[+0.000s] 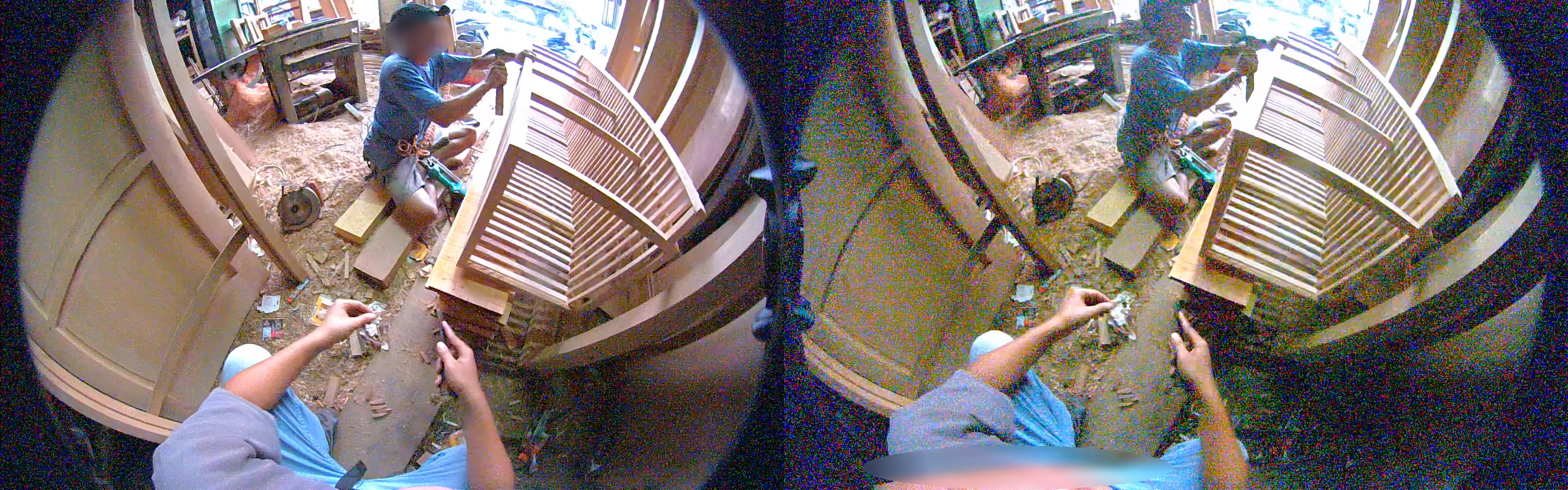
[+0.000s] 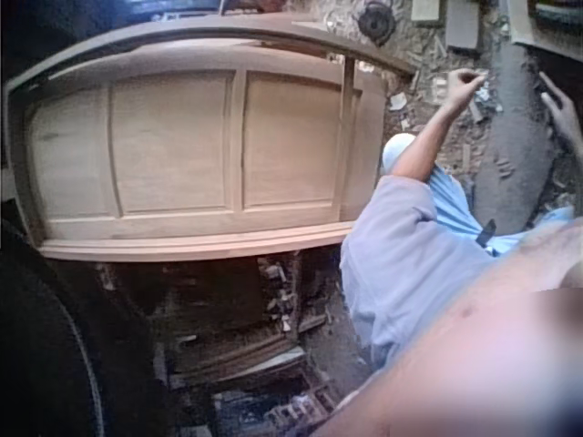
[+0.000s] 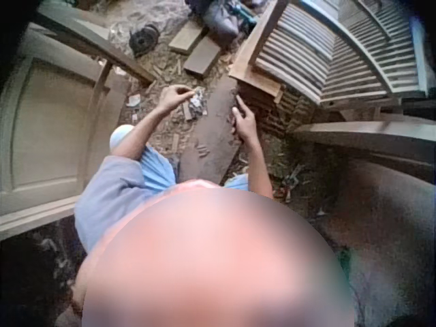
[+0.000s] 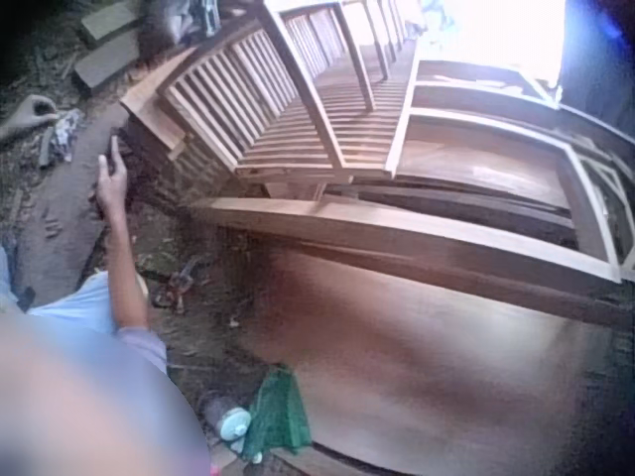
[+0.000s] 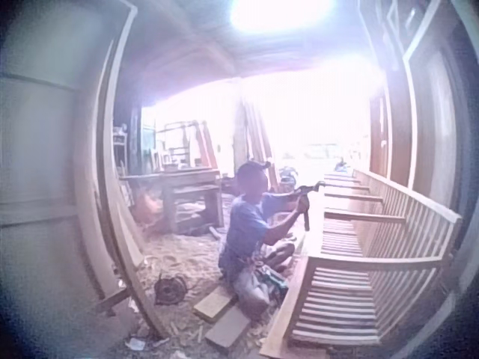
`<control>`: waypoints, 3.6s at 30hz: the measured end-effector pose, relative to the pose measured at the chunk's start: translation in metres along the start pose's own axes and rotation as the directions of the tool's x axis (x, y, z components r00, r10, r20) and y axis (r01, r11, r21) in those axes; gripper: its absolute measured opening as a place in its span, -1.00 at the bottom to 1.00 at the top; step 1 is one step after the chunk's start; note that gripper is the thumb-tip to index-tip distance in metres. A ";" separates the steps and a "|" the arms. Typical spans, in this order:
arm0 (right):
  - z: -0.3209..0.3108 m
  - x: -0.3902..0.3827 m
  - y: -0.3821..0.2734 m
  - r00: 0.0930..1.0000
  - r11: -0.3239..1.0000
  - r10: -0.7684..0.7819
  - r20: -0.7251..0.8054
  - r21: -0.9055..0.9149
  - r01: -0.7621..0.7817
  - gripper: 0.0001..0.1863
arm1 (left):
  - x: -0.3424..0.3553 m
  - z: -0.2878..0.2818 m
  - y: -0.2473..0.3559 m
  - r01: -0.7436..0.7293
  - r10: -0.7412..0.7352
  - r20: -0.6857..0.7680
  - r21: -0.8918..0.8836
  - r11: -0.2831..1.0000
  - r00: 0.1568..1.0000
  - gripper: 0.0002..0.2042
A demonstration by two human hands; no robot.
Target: The person sits on the floor and uses a knife to shave and shape small wooden pieces. They repeatedly pick up pieces, scrape them with the blade, and place them back down. A second person works on a wooden frame in the background.
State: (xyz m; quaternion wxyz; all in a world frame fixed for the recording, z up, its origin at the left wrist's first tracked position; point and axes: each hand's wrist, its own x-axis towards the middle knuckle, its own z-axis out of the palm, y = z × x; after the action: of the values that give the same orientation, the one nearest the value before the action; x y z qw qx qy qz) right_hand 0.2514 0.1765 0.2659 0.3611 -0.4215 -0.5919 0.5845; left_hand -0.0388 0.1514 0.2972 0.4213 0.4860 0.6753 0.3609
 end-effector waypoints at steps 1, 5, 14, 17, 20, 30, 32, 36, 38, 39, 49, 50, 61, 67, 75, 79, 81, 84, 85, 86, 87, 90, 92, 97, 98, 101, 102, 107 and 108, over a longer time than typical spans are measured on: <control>0.011 -0.005 -0.003 0.997 0.996 0.065 0.040 0.057 -0.068 -0.45 | 0.004 0.008 -0.001 0.045 -0.044 0.011 -0.077 0.996 0.999 -0.78; 0.045 -0.020 -0.014 0.956 0.921 0.273 0.103 0.260 -0.291 -0.47 | 0.008 0.019 -0.005 -0.056 0.058 0.023 -0.060 0.997 0.998 -0.80; 0.076 -0.052 -0.043 0.924 0.904 0.369 0.098 0.193 -0.381 -0.45 | -0.031 0.024 0.014 -0.282 0.293 -0.055 0.148 0.948 0.955 -0.81; 0.087 -0.069 -0.059 0.911 0.869 0.411 0.033 0.286 -0.403 -0.43 | -0.052 0.026 0.030 -0.252 0.255 -0.019 0.092 0.963 0.967 -0.81; 0.098 -0.086 -0.072 0.919 0.873 0.388 -0.064 0.345 -0.345 -0.42 | -0.074 0.024 0.042 -0.264 0.264 -0.001 0.049 0.963 0.964 -0.82; 0.122 -0.196 -0.109 0.930 0.838 0.333 -0.157 0.501 -0.216 -0.28 | -0.157 0.008 0.077 -0.409 0.414 0.033 -0.105 0.907 0.910 -0.83; 0.120 -0.209 -0.120 0.945 0.841 0.286 -0.160 0.515 -0.168 -0.34 | -0.162 0.004 0.088 -0.444 0.447 0.046 -0.073 0.893 0.893 -0.84; 0.112 -0.225 -0.144 0.971 0.928 0.170 -0.166 0.360 -0.101 -0.47 | -0.175 -0.003 0.108 -0.584 0.584 -0.025 -0.088 0.807 0.811 -0.82; 0.108 -0.233 -0.155 0.989 0.976 0.045 -0.141 0.217 -0.014 -0.49 | -0.179 -0.004 0.114 -0.601 0.604 -0.030 -0.152 0.785 0.796 -0.80; 0.106 -0.236 -0.158 0.990 0.985 0.004 -0.141 0.171 0.020 -0.48 | -0.179 -0.003 0.117 -0.492 0.518 0.023 -0.277 0.825 0.855 -0.76; 0.106 -0.244 -0.153 0.957 0.961 -0.275 -0.088 0.012 0.277 -0.52 | -0.195 0.007 0.121 -0.650 0.660 0.044 -0.139 0.747 0.750 -0.74; 0.106 -0.245 -0.152 0.944 0.950 -0.312 -0.103 -0.021 0.312 -0.53 | -0.199 0.005 0.123 -0.613 0.629 0.086 -0.157 0.774 0.773 -0.75; 0.109 -0.264 -0.152 0.993 0.983 -0.115 0.007 0.142 0.113 -0.53 | -0.223 -0.021 0.125 -0.541 0.565 0.162 -0.172 0.823 0.809 -0.79; 0.086 -0.249 -0.139 0.986 0.985 -0.146 -0.085 0.083 0.153 -0.54 | -0.178 0.003 0.125 -0.643 0.645 0.307 -0.121 0.756 0.700 -0.86; 0.072 -0.192 -0.132 0.880 0.980 -0.183 -0.439 -0.007 0.201 -0.61 | -0.125 0.055 0.141 -0.783 0.776 0.159 -0.026 0.621 0.610 -0.89; 0.016 -0.155 -0.174 0.572 0.940 -0.162 -0.804 0.051 0.337 -0.60 | -0.137 0.054 0.126 -0.779 0.705 0.388 0.060 0.624 0.594 -0.89; -0.004 -0.162 -0.170 0.630 0.953 -0.106 -0.769 0.103 0.286 -0.57 | -0.133 0.040 0.123 -0.759 0.727 0.306 -0.023 0.651 0.615 -0.87; 0.002 -0.180 -0.129 0.851 0.997 -0.010 -0.525 0.064 0.051 -0.53 | -0.119 0.017 0.129 -0.781 0.785 0.149 -0.099 0.617 0.601 -0.81; 0.009 -0.181 -0.117 0.897 0.998 -0.029 -0.441 0.030 0.048 -0.53 | -0.114 0.011 0.132 -0.747 0.753 0.163 -0.107 0.656 0.638 -0.81; 0.017 -0.182 -0.108 0.940 0.999 -0.024 -0.339 0.018 0.032 -0.53 | -0.112 0.008 0.135 -0.751 0.772 0.152 -0.178 0.635 0.617 -0.81; 0.025 -0.182 -0.103 0.953 0.999 -0.033 -0.301 0.020 0.041 -0.52 | -0.110 0.006 0.137 -0.753 0.760 0.161 -0.118 0.648 0.629 -0.82; 0.050 -0.181 -0.113 0.974 0.980 -0.181 -0.133 -0.108 0.167 -0.51 | -0.112 0.012 0.138 -0.720 0.740 0.159 -0.171 0.673 0.654 -0.84; 0.065 -0.186 -0.130 0.987 0.986 -0.129 -0.098 -0.120 0.117 -0.50 | -0.116 0.019 0.135 -0.700 0.725 0.151 -0.192 0.688 0.672 -0.85; 0.083 -0.195 -0.144 0.978 0.991 -0.133 -0.159 -0.023 0.131 -0.51 | -0.119 0.019 0.132 -0.608 0.651 0.211 -0.238 0.758 0.729 -0.82; 0.084 -0.197 -0.140 0.982 0.990 -0.141 -0.128 -0.018 0.140 -0.50 | -0.119 0.017 0.132 -0.616 0.652 0.214 -0.217 0.758 0.727 -0.82; 0.085 -0.198 -0.127 0.968 0.981 -0.195 -0.157 -0.038 0.191 -0.49 | -0.122 0.015 0.134 -0.566 0.594 0.234 -0.182 0.804 0.769 -0.81; 0.087 -0.197 -0.124 0.966 0.991 -0.131 -0.222 -0.051 0.122 -0.48 | -0.122 0.015 0.134 -0.581 0.613 0.216 -0.197 0.790 0.760 -0.81; 0.097 -0.178 -0.134 0.921 0.990 -0.134 -0.366 -0.095 0.107 -0.62 | -0.123 0.026 0.136 -0.553 0.628 0.185 -0.333 0.763 0.756 -0.81; 0.091 -0.174 -0.138 0.848 0.972 -0.131 -0.514 0.101 0.212 -0.75 | -0.123 0.028 0.136 -0.579 0.630 0.338 -0.247 0.777 0.699 -0.79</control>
State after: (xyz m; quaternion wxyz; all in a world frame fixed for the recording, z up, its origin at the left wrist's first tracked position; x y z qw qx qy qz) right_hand 0.2235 -0.0139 0.4097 0.5853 -0.4757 -0.4655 0.4630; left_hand 0.0557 0.0722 0.4354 0.4374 0.7176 0.3528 0.4114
